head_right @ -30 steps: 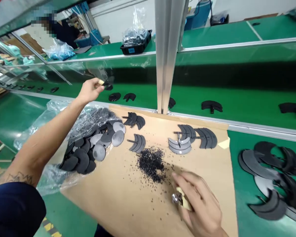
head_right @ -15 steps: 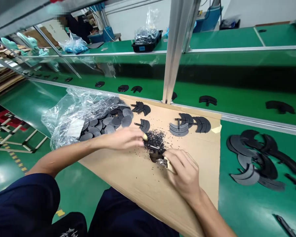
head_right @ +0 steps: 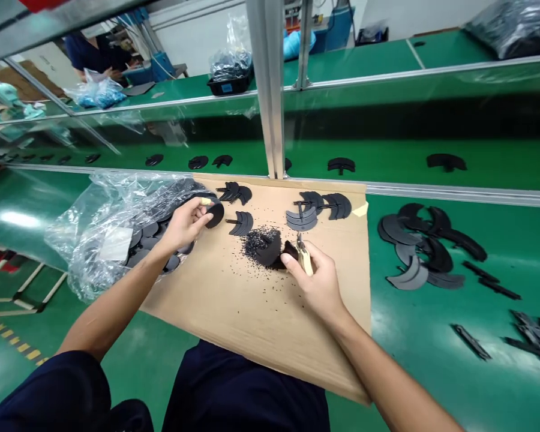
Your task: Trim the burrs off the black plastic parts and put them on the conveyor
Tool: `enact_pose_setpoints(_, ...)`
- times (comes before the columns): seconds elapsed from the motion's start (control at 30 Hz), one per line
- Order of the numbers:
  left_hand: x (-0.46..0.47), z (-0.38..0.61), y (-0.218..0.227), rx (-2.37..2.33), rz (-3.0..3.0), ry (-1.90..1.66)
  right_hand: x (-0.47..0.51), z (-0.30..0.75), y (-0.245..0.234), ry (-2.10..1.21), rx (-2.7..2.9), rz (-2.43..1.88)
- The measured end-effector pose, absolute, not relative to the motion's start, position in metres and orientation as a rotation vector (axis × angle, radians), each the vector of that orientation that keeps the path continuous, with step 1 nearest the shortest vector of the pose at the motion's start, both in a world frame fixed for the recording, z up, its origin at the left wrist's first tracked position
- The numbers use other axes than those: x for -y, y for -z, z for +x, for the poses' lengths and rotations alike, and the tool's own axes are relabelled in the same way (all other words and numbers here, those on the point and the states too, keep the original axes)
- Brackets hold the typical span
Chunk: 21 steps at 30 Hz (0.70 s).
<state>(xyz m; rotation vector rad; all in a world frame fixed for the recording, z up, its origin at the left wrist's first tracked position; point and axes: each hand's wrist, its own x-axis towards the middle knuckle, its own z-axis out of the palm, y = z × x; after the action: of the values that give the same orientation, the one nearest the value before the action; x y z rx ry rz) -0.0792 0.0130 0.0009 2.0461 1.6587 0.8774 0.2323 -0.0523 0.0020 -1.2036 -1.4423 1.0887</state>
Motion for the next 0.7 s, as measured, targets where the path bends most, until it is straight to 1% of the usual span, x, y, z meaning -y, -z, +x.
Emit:
enact_pose_setpoints(0.07,0.002,-0.06,-0.009,-1.376,1.932,-1.061,0.053,0.232,-0.001,-1.18,1.384,-1.191)
enact_pose_setpoints(0.1,0.01,-0.049,-0.013,-1.251,1.9,-1.094,0.054,0.231,0.0,-1.232,1.351,-1.179)
enact_pose_setpoints(0.17,0.025,-0.024,-0.019,-1.098,1.93,-1.056,0.055,0.23,0.002,-1.36,1.272,-1.137)
enact_pose_setpoints(0.3,0.038,0.016,-0.014,-1.001,1.934,-1.062,0.057,0.229,0.007,-1.567,1.106,-1.026)
enact_pose_setpoints(0.37,0.038,0.026,-0.005,-0.981,1.839,-1.076,0.057,0.231,0.008,-1.559,1.107,-1.036)
enact_pose_setpoints(0.5,0.034,0.028,0.008,-0.969,1.781,-1.096,0.056,0.233,0.007,-1.43,1.216,-1.163)
enact_pose_setpoints(0.7,0.033,0.024,0.012,-1.078,1.768,-1.178,0.056,0.232,0.007,-1.464,1.233,-1.217)
